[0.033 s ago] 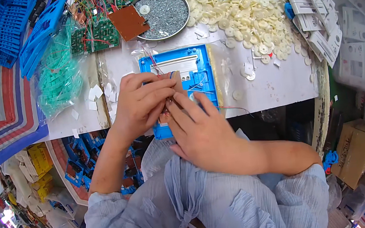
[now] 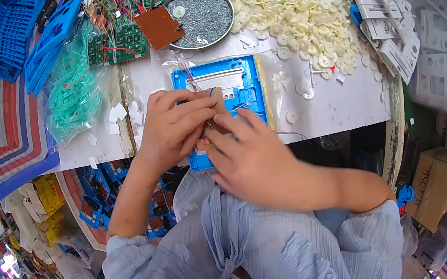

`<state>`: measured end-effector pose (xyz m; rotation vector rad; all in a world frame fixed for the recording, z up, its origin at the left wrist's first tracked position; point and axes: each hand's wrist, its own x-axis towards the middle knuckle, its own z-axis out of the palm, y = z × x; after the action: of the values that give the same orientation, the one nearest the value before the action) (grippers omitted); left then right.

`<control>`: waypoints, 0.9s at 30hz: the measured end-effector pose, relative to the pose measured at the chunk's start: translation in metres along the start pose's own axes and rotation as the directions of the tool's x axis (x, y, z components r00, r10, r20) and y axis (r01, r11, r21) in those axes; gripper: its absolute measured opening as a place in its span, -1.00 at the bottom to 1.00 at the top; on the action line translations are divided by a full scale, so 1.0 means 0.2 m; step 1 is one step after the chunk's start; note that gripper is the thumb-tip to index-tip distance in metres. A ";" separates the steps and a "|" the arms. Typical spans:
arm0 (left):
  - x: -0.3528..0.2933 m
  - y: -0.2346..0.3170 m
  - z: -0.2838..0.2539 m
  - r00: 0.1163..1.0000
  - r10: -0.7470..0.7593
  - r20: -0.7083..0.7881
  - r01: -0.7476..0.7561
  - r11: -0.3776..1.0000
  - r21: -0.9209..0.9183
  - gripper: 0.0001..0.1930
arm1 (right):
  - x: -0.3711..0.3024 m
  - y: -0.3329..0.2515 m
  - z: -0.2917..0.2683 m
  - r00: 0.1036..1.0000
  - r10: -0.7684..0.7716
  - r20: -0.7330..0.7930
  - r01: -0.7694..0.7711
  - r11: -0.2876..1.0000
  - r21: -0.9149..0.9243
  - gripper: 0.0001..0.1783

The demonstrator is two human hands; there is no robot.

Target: Assembling components of a blue electronic device, including circuit boards and casing, using a hot glue gun.

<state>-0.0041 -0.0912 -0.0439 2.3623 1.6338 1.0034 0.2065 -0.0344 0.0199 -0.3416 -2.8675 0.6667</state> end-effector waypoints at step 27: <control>0.16 0.00 0.05 0.876 -0.462 -0.138 0.472 0.880 0.049 -0.63 | 0.37 0.44 0.03 0.924 0.321 -0.209 -0.117 0.755 0.645 -0.83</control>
<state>0.0087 -0.0617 -0.0370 1.8217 2.1822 1.0048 0.1506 0.0605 -0.0161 -0.6175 -2.1570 1.4125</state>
